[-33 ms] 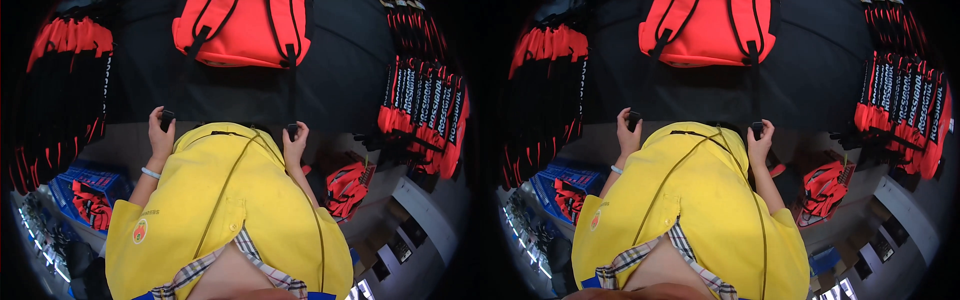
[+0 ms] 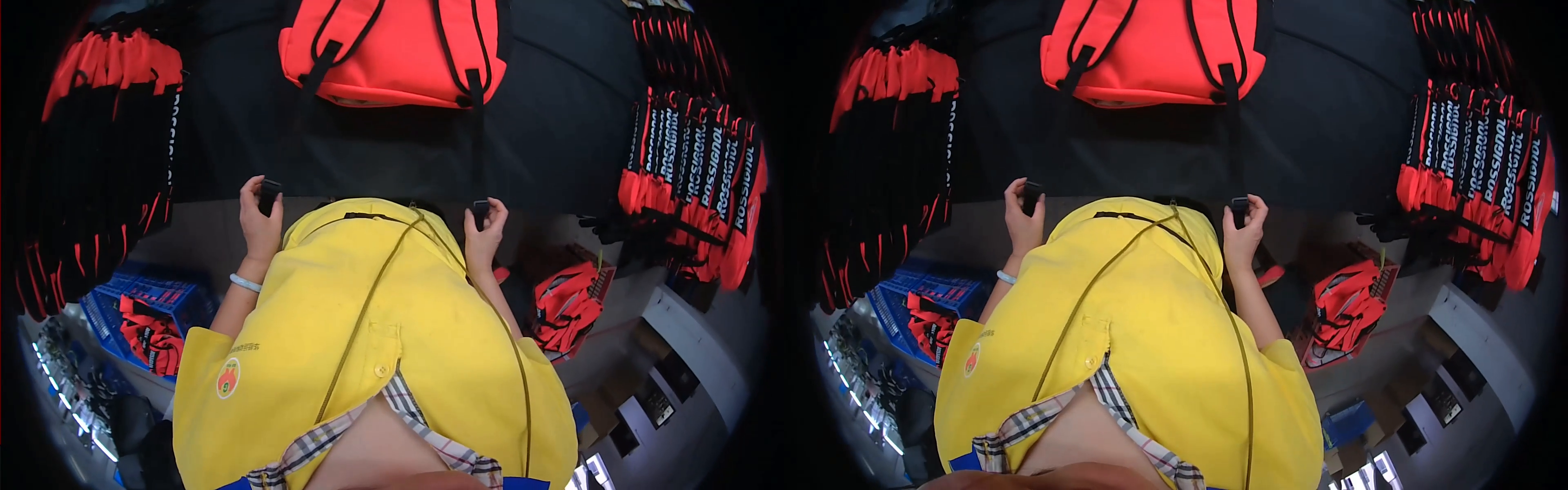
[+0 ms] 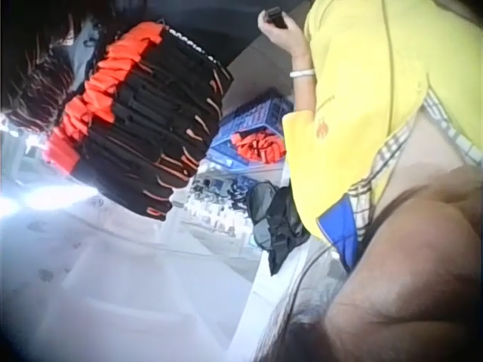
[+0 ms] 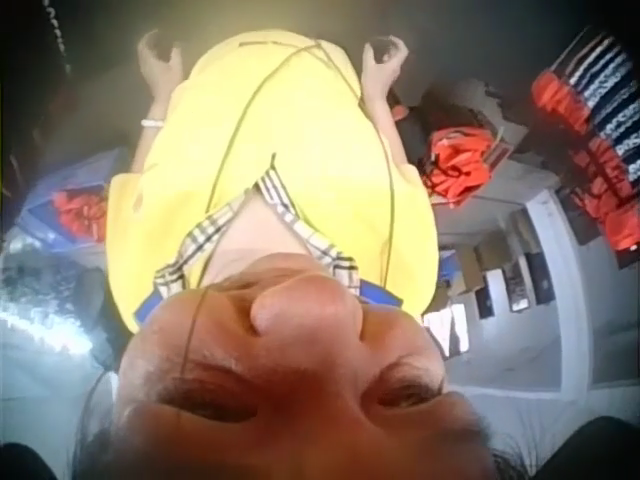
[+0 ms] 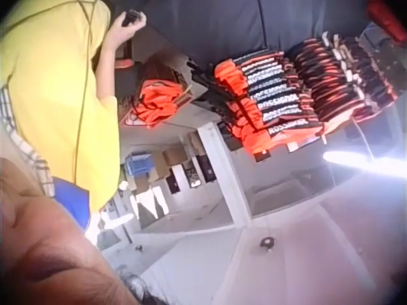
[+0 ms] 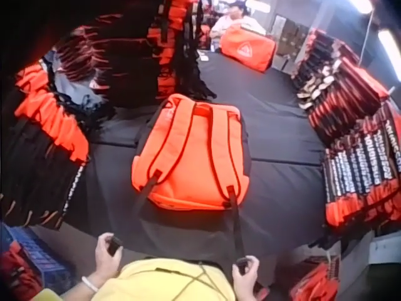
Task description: Inspecting, unfolding, and organizing red Rossignol sports bags on a warehouse work table.
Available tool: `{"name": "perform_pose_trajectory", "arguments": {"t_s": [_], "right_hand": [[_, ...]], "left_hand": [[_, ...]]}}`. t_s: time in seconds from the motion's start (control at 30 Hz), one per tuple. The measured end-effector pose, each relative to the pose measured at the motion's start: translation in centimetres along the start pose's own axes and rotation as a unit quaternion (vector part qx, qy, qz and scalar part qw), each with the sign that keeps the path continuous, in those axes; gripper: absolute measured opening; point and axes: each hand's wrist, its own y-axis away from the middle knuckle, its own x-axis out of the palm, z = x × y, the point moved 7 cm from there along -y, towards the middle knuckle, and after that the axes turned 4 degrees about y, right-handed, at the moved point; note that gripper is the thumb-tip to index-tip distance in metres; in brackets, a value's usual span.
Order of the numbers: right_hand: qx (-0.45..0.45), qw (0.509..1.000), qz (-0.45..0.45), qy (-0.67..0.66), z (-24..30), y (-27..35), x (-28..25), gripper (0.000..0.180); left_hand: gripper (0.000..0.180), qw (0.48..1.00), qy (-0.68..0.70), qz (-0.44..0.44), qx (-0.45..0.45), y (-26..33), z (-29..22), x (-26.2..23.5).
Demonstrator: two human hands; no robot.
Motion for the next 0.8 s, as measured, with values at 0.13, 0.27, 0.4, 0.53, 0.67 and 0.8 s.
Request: {"name": "perform_pose_trajectory", "arguments": {"t_s": [0.13, 0.27, 0.4, 0.53, 0.67, 0.8], "right_hand": [[0.071, 0.995, 0.048, -0.051, 1.4, 0.4, -1.1, 0.028], [0.262, 0.869, 0.296, -0.297, 4.7, 0.4, 0.3, 0.041], [0.205, 0.785, 0.361, -0.46, 12.3, -0.3, 1.1, 0.046], [0.197, 0.763, 0.385, -0.48, 16.5, 0.0, 3.2, 0.069], [0.184, 0.742, 0.406, -0.501, 17.9, 0.7, 5.3, 0.077], [0.131, 0.774, 0.407, -0.467, 18.7, 0.8, 6.4, 0.076]], "left_hand": [[0.029, 0.994, -0.07, -0.024, 0.074, 0.0, -1.4, -1.7], [0.026, 0.982, 0.052, 0.132, -0.126, -0.6, -0.4, -1.8], [0.033, 0.9, 0.272, 0.271, -0.206, -1.5, -6.3, -0.5], [0.051, 0.79, 0.474, 0.35, -0.169, -1.3, -13.5, 2.2], [0.06, 0.724, 0.516, 0.389, -0.241, 0.0, -16.9, 4.9], [0.059, 0.713, 0.523, 0.396, -0.247, 0.6, -17.2, 6.0]]}}
